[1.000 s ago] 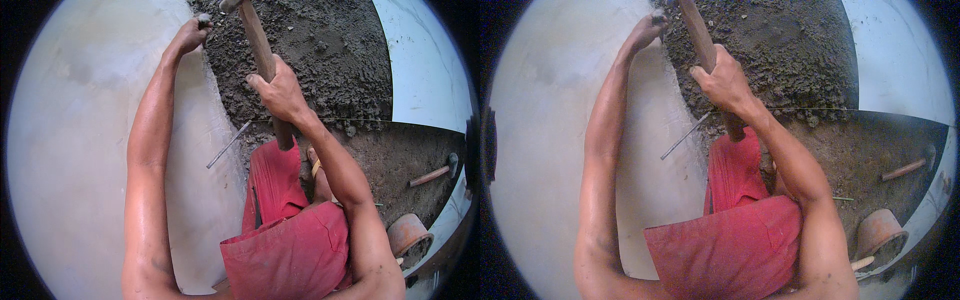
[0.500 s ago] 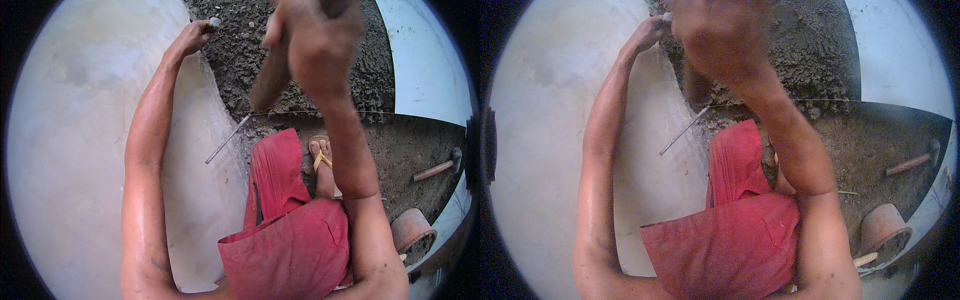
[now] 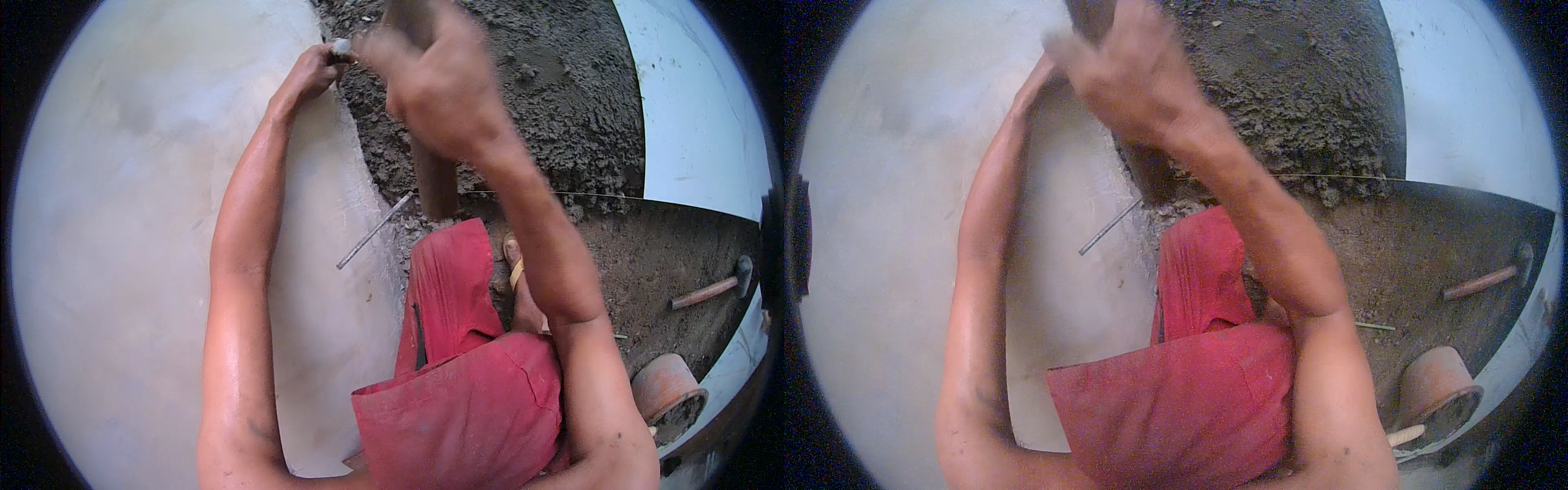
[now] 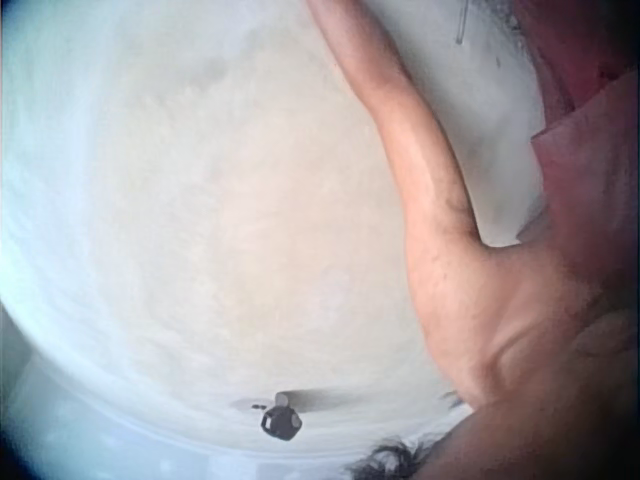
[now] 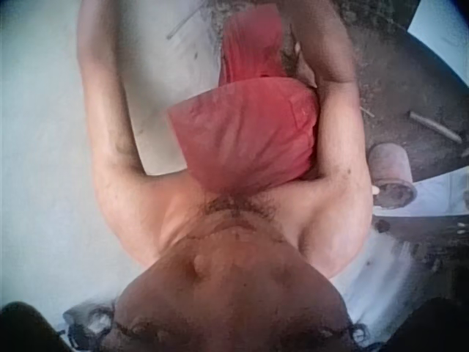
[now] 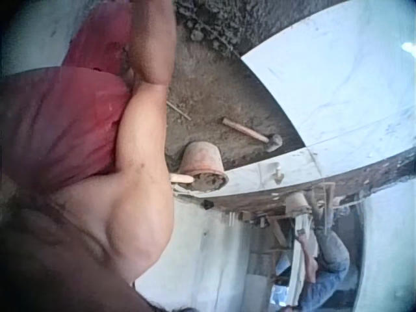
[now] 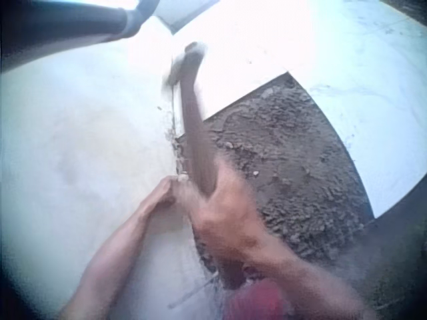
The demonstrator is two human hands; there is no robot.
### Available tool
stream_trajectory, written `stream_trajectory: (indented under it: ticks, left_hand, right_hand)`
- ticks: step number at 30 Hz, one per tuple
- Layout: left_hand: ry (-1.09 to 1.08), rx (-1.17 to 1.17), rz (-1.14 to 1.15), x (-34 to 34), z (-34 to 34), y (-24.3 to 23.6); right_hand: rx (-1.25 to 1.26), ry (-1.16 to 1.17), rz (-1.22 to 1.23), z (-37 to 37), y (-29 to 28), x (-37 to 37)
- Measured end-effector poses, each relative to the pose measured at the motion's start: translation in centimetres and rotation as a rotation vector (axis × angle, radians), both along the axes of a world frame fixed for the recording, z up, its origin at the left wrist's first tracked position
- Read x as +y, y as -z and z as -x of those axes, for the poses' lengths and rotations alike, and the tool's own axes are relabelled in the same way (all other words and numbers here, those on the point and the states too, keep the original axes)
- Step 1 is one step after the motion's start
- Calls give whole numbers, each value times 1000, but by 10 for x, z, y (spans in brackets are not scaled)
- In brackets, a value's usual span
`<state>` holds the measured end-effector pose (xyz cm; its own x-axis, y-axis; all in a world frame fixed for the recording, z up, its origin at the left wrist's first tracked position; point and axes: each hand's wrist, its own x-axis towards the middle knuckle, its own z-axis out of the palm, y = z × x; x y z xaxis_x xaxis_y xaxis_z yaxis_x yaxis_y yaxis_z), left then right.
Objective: The person spreads cement on the floor using a trowel, then places a white marble-patterned tile and taps it into place with a rubber mallet. The person repeats this process for multiple tiles, adjusting their position and ensuring alignment.
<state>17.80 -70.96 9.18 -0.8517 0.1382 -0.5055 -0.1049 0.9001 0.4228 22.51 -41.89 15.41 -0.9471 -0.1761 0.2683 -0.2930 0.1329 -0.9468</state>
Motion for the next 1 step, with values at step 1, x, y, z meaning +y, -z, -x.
stream_trajectory:
  ticks: [1]
  left_hand:
    - [17, 28, 38, -8, -2, -3]
  right_hand:
    - [6, -15, 10, 1, -4, -5]
